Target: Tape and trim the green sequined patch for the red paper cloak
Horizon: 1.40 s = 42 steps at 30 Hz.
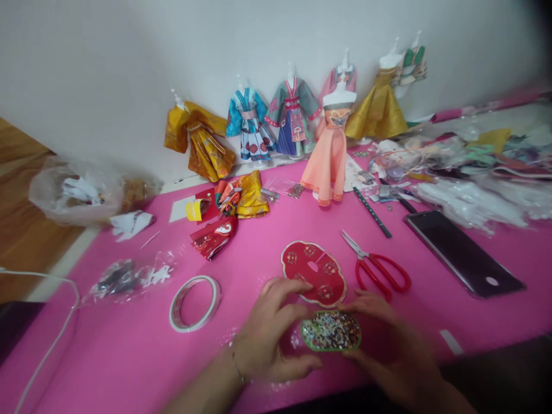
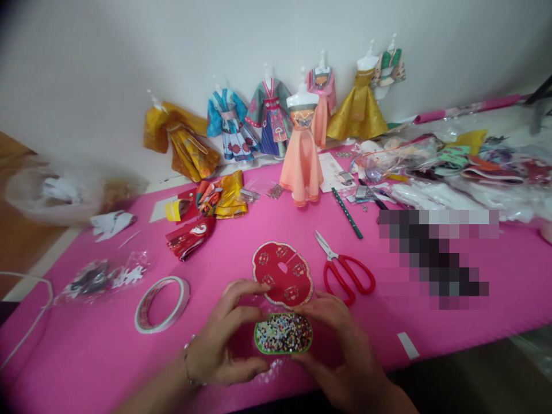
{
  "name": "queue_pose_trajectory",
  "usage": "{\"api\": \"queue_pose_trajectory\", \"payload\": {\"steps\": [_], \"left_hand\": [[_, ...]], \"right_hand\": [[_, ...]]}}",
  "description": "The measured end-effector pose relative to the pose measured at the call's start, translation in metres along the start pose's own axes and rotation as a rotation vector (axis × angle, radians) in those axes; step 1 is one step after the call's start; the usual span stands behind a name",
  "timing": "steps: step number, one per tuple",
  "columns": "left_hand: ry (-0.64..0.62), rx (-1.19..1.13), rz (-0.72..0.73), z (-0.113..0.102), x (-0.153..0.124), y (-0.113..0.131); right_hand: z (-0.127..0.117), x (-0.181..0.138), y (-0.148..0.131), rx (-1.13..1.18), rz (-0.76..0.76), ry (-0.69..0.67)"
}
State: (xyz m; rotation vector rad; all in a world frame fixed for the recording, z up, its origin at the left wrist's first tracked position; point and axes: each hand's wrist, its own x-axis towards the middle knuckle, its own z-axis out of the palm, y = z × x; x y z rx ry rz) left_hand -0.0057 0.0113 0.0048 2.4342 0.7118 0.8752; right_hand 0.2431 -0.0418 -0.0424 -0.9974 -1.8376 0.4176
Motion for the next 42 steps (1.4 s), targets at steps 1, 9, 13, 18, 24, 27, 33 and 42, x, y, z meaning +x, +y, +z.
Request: {"api": "queue_pose_trajectory", "payload": {"steps": [1, 9, 13, 18, 24, 27, 33, 42], "left_hand": [[0.004, -0.003, 0.026, -0.0002, 0.0, -0.0001], [-0.035, -0.028, 0.112, -0.0021, 0.0025, 0.0023], [-0.048, -0.015, 0.124, -0.0011, 0.0029, 0.0015], [-0.056, -0.023, 0.129, -0.0008, 0.0014, -0.0002], [-0.047, -0.033, 0.104, -0.0013, 0.0004, 0.0011], [-0.061, -0.036, 0.098, -0.001, 0.0008, 0.0017], [-0.072, -0.033, 0.097, -0.0013, 0.0007, 0.0009], [-0.05, -0.01, 0.101, -0.0014, 0.0022, 0.001]], "right_hand": [[-0.0001, 0.0001, -0.0002, -0.001, 0.002, 0.004], [-0.0001, 0.0017, -0.0011, -0.003, -0.005, -0.009], [0.0002, 0.0014, -0.0017, 0.0, 0.0, -0.009], [0.0, 0.0001, -0.0012, 0.013, 0.013, -0.014], [0.0003, -0.0002, -0.0012, 0.024, 0.009, -0.015], [0.0014, -0.0005, -0.0012, 0.033, 0.016, -0.017], [0.001, -0.0001, -0.0006, 0.042, 0.02, -0.023], [0.0013, -0.0017, 0.0011, 0.029, 0.036, -0.019]]}}
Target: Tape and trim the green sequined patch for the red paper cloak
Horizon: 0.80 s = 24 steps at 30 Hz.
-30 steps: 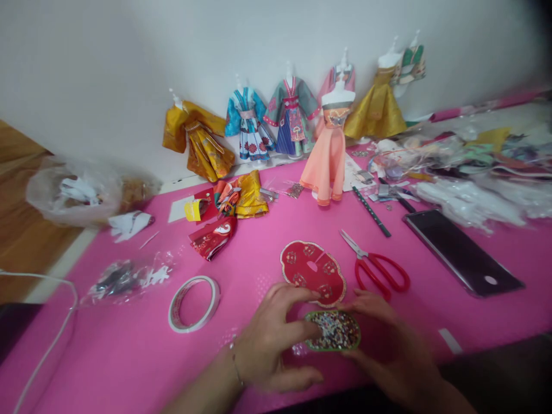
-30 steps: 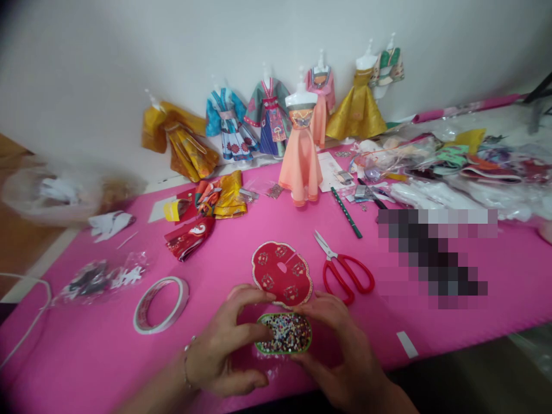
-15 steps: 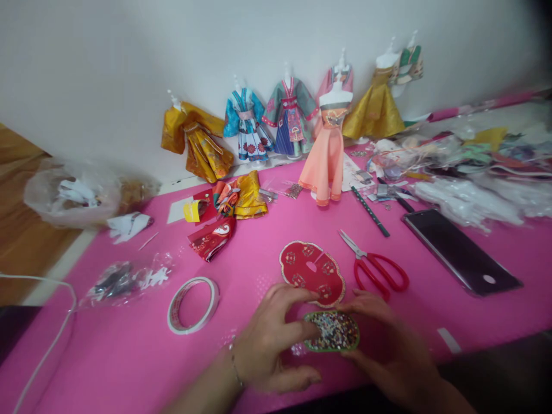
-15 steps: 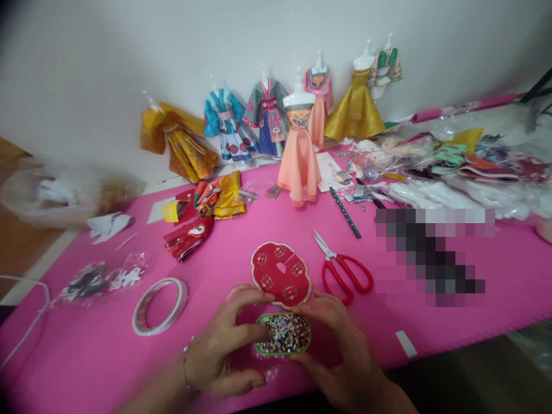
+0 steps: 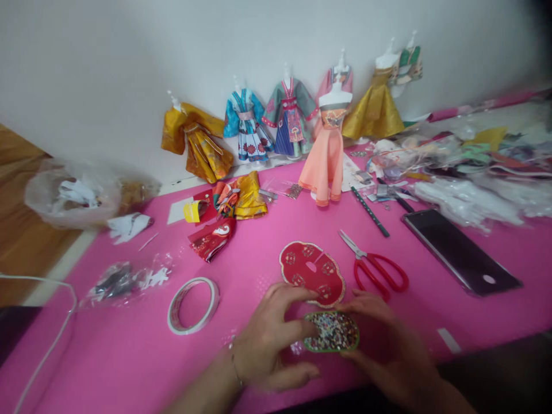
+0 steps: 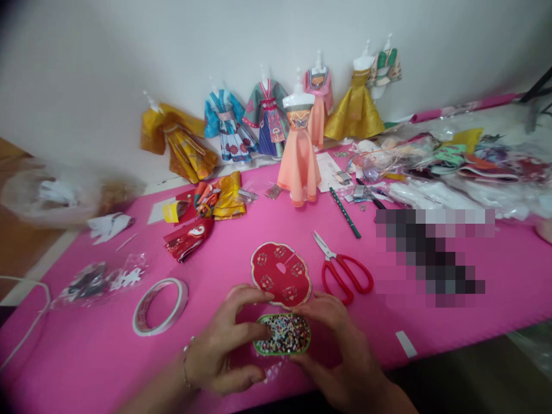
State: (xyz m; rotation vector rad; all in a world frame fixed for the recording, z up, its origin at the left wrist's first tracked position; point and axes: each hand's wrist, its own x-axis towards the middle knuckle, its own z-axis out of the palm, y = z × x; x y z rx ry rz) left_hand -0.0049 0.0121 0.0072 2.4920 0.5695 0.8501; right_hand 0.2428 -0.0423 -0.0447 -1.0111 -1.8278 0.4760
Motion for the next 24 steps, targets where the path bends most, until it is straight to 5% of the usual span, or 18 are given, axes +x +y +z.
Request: {"api": "queue_pose_trajectory", "payload": {"steps": [15, 24], "left_hand": [[0.073, -0.144, -0.17, -0.003, -0.0033, 0.0027], [-0.018, -0.033, -0.224, 0.0011, -0.0019, 0.0006]], "right_hand": [[-0.0001, -0.0008, -0.0008, -0.003, 0.014, 0.017], [-0.0005, -0.0007, -0.0016, -0.026, 0.001, 0.03]]}}
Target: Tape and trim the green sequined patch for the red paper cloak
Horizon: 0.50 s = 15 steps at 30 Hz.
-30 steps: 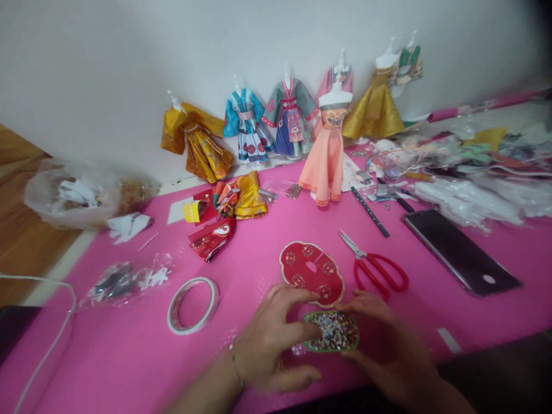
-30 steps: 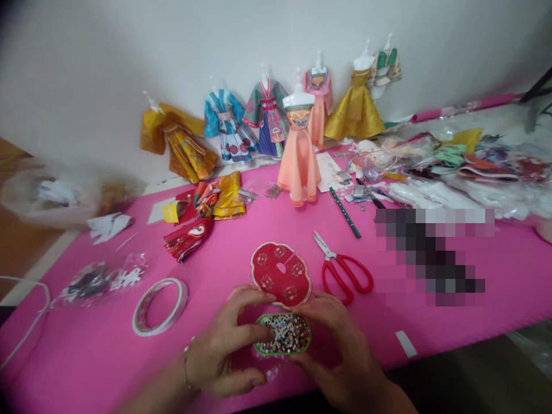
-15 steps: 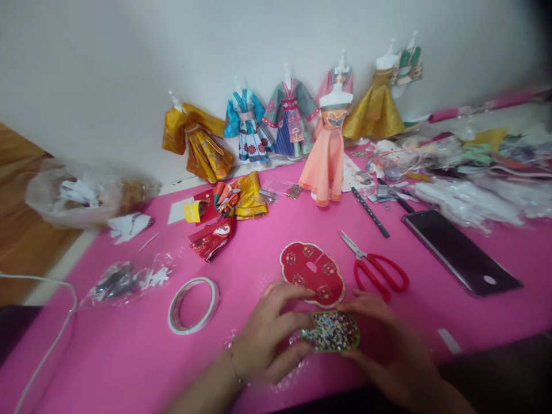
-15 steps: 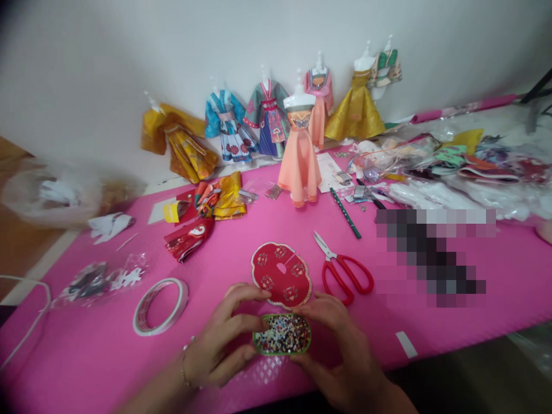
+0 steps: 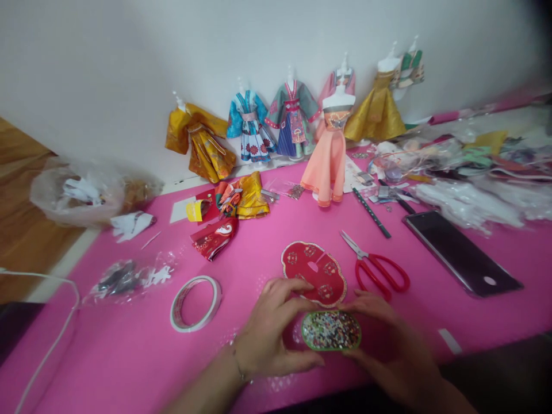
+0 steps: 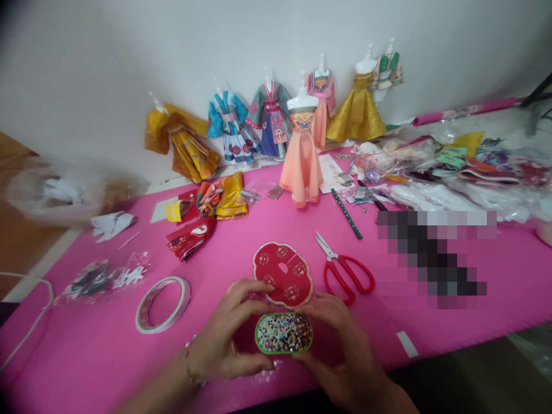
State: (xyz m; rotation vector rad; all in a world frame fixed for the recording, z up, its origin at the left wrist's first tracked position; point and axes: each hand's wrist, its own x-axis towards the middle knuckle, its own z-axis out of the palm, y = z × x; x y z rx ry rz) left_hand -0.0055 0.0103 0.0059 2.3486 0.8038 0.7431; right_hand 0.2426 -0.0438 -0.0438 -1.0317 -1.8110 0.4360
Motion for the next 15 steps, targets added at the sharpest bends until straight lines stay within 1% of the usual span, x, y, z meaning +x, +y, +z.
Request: {"api": "queue_pose_trajectory", "payload": {"steps": [6, 11, 15], "left_hand": [[-0.001, 0.018, -0.003, 0.0002, 0.0021, 0.0014], [0.022, 0.015, 0.011, 0.0022, 0.0016, -0.0006], [0.034, 0.004, -0.008, 0.0036, -0.0003, -0.0022]], "right_hand": [[-0.0004, 0.0024, -0.0012, 0.009, -0.011, 0.007], [0.0017, 0.001, 0.0021, -0.003, -0.039, -0.019], [0.0033, 0.0017, 0.0021, -0.001, -0.071, -0.046]]}}
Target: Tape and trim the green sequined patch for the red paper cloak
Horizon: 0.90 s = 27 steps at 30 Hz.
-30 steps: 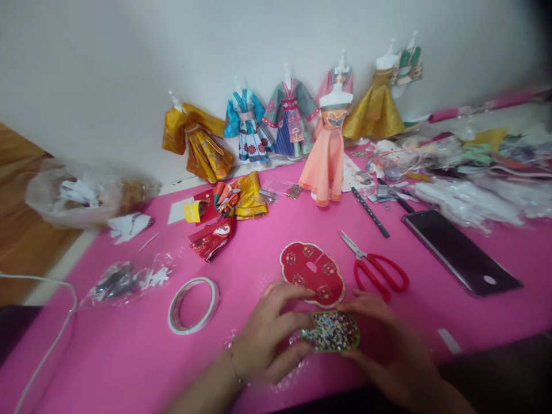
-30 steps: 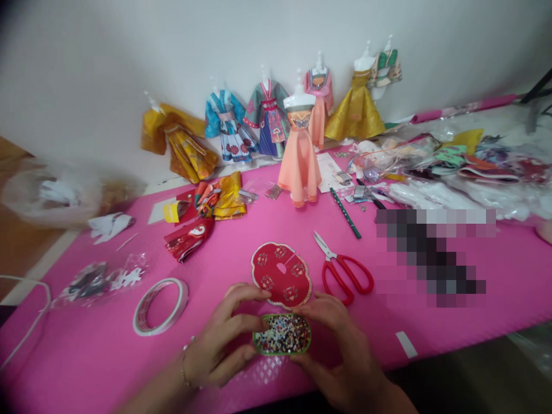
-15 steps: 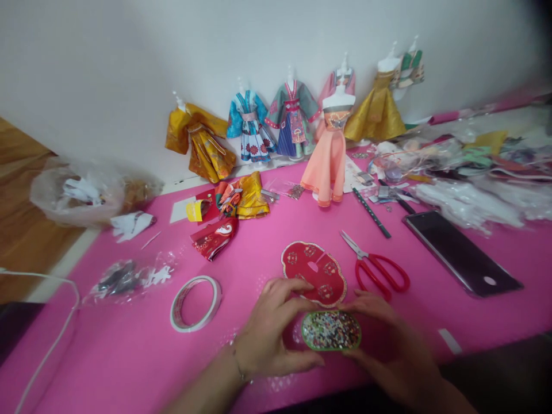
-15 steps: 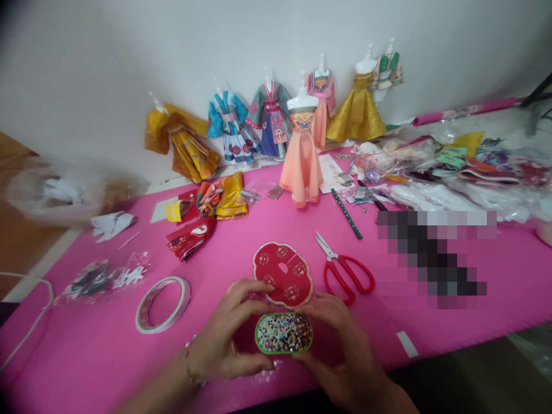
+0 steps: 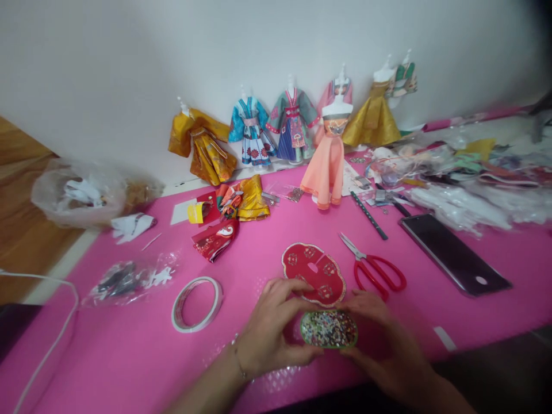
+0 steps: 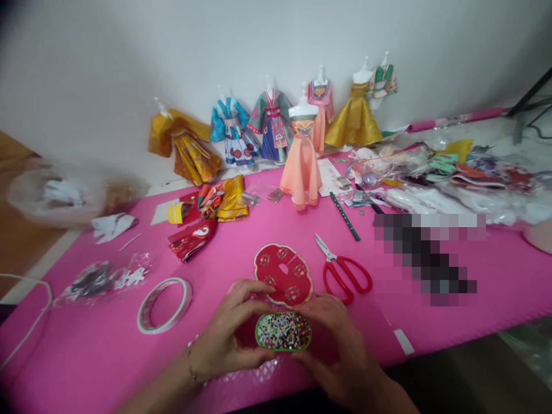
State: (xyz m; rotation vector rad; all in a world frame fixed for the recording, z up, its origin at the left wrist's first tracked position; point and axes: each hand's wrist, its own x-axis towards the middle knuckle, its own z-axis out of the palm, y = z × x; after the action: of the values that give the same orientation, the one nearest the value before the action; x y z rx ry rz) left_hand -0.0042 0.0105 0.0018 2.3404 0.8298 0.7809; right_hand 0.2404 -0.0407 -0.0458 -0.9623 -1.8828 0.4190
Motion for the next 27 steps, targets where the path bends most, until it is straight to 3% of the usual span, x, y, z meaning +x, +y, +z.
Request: {"api": "queue_pose_trajectory", "payload": {"steps": [4, 6, 9, 11, 18, 27], "left_hand": [[0.062, 0.016, -0.023, -0.005, -0.001, -0.003], [0.109, 0.045, -0.054, -0.01, 0.0, -0.006], [0.196, 0.097, -0.105, -0.021, -0.001, -0.011], [0.245, 0.136, -0.138, -0.026, -0.001, -0.014], [0.304, 0.222, -0.241, -0.034, 0.001, -0.017], [0.291, 0.227, -0.211, -0.035, 0.003, -0.014]], "right_hand": [[-0.006, 0.003, -0.007, -0.022, -0.024, -0.024], [-0.014, 0.007, -0.009, -0.059, -0.015, 0.031], [-0.034, 0.018, -0.001, -0.243, 0.071, 0.19], [-0.048, 0.027, 0.012, -0.421, 0.138, 0.201], [-0.067, 0.045, 0.053, -0.606, 0.342, -0.252], [-0.066, 0.06, 0.046, -0.682, 0.436, -0.379]]}}
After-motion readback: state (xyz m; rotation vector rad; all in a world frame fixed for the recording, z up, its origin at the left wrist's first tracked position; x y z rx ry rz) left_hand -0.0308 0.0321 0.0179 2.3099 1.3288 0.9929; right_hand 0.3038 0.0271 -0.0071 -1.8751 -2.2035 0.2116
